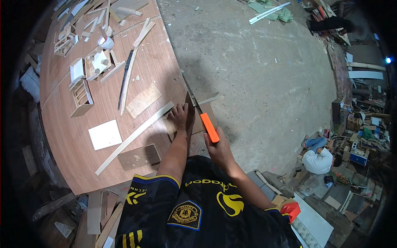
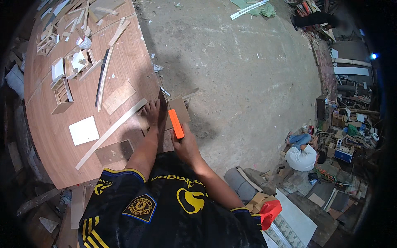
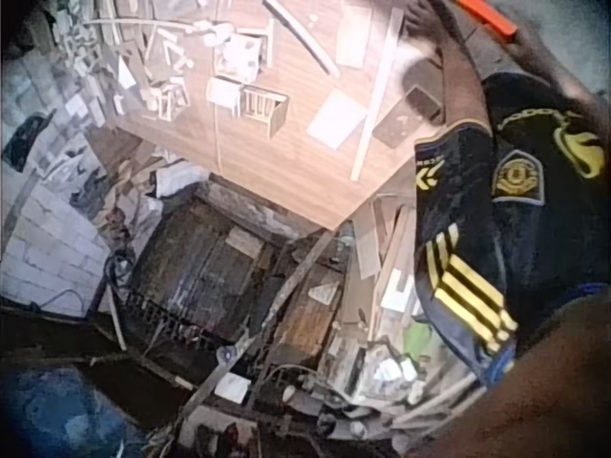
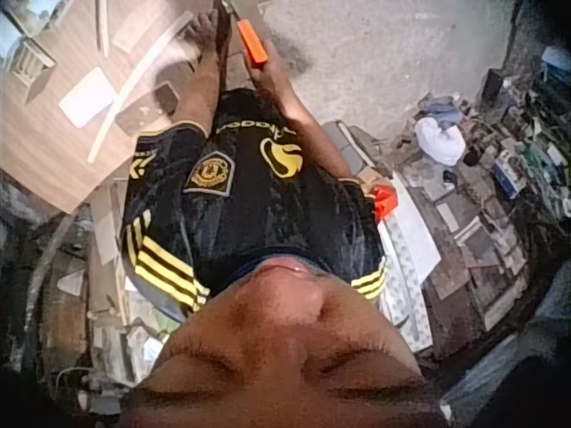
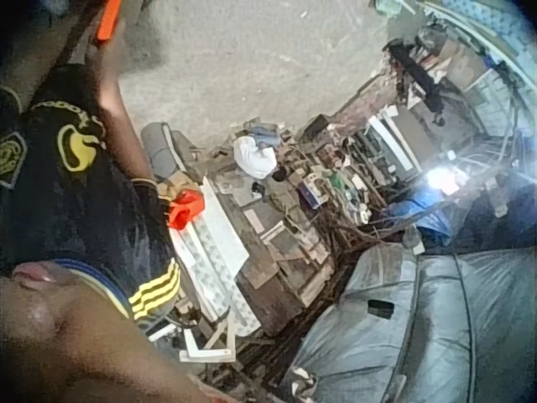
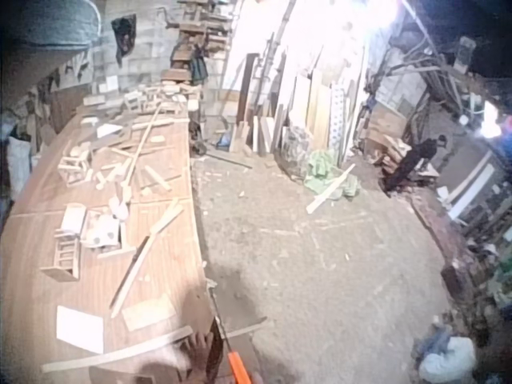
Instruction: Using a hand saw to cut a small piece of wood against the edge of a workbench in a workshop.
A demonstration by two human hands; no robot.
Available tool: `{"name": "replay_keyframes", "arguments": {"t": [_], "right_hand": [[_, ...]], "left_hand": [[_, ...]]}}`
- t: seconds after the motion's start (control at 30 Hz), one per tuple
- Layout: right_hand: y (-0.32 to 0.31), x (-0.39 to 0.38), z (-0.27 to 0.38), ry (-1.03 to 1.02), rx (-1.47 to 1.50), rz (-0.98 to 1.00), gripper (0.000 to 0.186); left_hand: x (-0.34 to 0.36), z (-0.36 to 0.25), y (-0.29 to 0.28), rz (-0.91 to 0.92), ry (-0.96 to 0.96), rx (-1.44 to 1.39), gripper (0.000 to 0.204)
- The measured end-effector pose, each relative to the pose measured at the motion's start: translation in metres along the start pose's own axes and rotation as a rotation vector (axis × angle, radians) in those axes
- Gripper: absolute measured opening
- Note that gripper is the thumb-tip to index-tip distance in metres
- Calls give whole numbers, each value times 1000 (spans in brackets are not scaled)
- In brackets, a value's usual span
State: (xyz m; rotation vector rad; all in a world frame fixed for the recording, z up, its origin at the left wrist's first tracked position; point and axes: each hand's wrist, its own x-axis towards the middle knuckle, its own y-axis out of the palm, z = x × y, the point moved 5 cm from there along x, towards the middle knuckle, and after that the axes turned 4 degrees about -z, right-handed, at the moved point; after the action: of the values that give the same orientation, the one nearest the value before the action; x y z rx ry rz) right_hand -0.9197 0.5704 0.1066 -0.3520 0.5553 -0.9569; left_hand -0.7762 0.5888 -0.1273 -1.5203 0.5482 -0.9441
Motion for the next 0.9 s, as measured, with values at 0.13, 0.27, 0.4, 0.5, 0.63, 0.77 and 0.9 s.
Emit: {"name": "replay_keyframes", "arguments": {"t": [0.13,0.27,0.4,0.5,0.63,0.77,0.9], "right_hand": [[-1,0,1,-23,13,-20,23],[-1,-1,6,-3,11,-12,23],[-1,2,5,48,-37,-9,23],[-2,5,9,19,-13,-27,23],[-3,8,3,34,-22,-4,23],[-3,7,11,21,-10,6,23],[-6,8,12,71,-13,-9,23]], "left_hand": [[1,-1,0,-69,3,38,18],[5,-1,8,116,-96,10,23],[12,-3,-16,-36,-81,26,9],[12,-4,-20,76,-157,-85,15],[13,-11,-26,77,-160,-94,22],[-1,7,11,32,-145,-16,27],[3,-4,2,18,-76,-83,30]]}}
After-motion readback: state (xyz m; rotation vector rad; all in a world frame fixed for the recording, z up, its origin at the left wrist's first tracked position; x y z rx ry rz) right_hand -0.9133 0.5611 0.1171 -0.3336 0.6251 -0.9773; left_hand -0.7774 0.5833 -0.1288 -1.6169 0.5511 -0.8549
